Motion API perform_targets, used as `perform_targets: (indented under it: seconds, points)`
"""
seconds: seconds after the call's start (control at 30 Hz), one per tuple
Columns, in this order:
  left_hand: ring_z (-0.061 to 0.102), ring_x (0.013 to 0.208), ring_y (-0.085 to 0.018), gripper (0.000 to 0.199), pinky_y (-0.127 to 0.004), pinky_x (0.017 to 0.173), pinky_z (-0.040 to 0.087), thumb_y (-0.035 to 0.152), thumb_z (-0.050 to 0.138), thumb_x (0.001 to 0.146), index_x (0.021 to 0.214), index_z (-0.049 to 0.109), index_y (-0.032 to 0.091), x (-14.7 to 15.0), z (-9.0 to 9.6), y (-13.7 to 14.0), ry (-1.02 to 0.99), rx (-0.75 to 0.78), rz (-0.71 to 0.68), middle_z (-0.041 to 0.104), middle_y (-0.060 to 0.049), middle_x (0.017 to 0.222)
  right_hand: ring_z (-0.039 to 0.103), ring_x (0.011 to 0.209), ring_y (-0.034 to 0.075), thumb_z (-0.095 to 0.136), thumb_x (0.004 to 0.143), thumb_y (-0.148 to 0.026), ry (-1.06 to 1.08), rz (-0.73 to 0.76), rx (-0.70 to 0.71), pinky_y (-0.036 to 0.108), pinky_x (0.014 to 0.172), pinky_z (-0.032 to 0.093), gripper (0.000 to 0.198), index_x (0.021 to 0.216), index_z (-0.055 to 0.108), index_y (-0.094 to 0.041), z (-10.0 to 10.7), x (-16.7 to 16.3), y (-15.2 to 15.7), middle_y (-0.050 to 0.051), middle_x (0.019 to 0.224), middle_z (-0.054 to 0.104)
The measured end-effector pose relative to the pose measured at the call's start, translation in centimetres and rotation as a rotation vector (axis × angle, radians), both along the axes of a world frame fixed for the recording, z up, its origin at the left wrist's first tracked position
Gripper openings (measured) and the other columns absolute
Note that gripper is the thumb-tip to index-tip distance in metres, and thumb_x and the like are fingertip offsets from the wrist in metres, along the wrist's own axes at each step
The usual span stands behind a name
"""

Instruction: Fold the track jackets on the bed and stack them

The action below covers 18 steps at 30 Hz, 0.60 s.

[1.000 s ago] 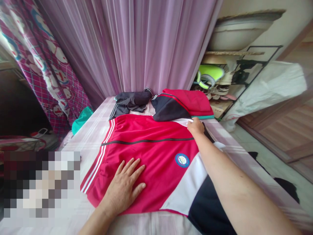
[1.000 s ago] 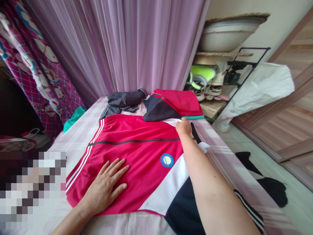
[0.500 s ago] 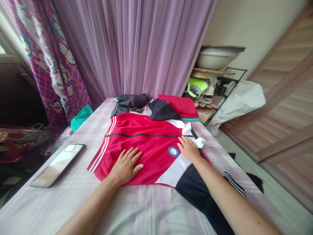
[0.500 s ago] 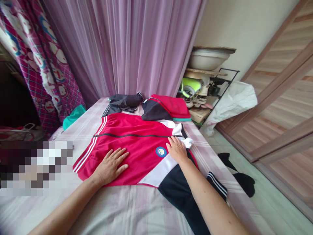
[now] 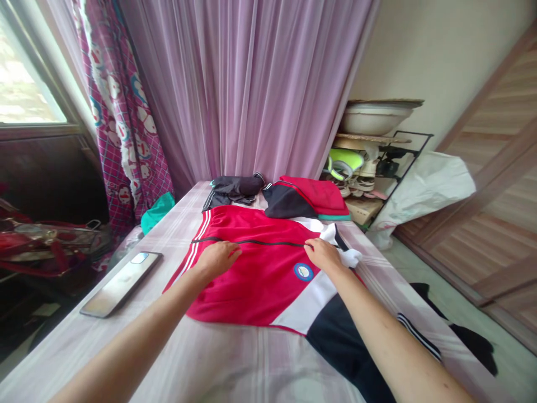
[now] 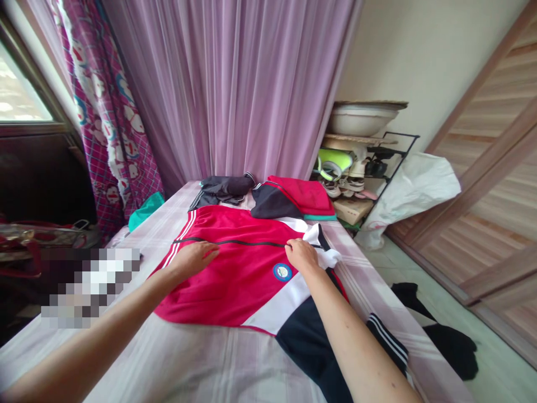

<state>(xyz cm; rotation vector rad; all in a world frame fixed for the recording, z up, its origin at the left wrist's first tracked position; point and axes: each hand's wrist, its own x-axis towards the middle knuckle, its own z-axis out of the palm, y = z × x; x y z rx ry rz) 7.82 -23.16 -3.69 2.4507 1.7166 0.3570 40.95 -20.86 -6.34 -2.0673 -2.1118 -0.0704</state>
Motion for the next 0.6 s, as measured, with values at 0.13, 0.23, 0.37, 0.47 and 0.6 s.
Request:
perform_targets:
  seconds: [0.13,0.23,0.37,0.47,0.6]
  points:
    - [0.070,0.102,-0.023,0.033,-0.030,0.090,0.050,0.033,0.045,0.094,0.103,0.075,0.024,0.8,1.7,5.1,0.029,-0.008,0.032,0.076,-0.007,0.109,0.068,0.091,0.020,0.043,0.096,-0.026,0.060,-0.041,0.009,0.027,0.072,0.042,0.031,0.097,0.074,-0.024,-0.8,0.8,2.1,0.006,0.099,0.076]
    - [0.069,0.104,-0.022,0.031,-0.029,0.090,0.050,0.029,0.047,0.093,0.104,0.075,0.023,2.3,2.3,9.1,0.005,-0.006,0.081,0.076,-0.006,0.112,0.068,0.088,0.019,0.044,0.095,-0.023,0.128,-0.060,0.092,0.026,0.070,0.041,0.030,0.094,0.074,-0.022,-2.9,1.3,2.6,0.006,0.097,0.076]
    - [0.068,0.108,-0.024,0.034,-0.030,0.091,0.050,0.033,0.047,0.094,0.113,0.073,0.023,5.0,2.0,14.8,0.024,-0.015,0.118,0.074,-0.007,0.116,0.068,0.084,0.017,0.047,0.094,-0.023,0.219,-0.060,0.227,0.026,0.069,0.041,0.027,0.094,0.074,-0.023,-5.4,1.9,2.7,0.005,0.097,0.076]
    - [0.063,0.118,-0.027,0.043,-0.033,0.097,0.049,0.044,0.048,0.094,0.126,0.067,0.022,6.9,1.2,18.9,0.057,-0.035,0.120,0.069,-0.010,0.128,0.068,0.082,0.017,0.048,0.093,-0.024,0.266,-0.050,0.261,0.026,0.068,0.042,0.026,0.093,0.074,-0.024,-6.1,2.3,2.9,0.004,0.096,0.076]
    - [0.056,0.128,-0.026,0.064,-0.032,0.102,0.044,0.060,0.050,0.090,0.144,0.050,0.024,9.3,-0.4,23.2,0.113,-0.104,0.085,0.058,-0.009,0.143,0.068,0.080,0.016,0.050,0.093,-0.027,0.278,-0.031,0.241,0.025,0.065,0.041,0.024,0.093,0.074,-0.026,-6.0,2.5,3.1,0.002,0.096,0.076]
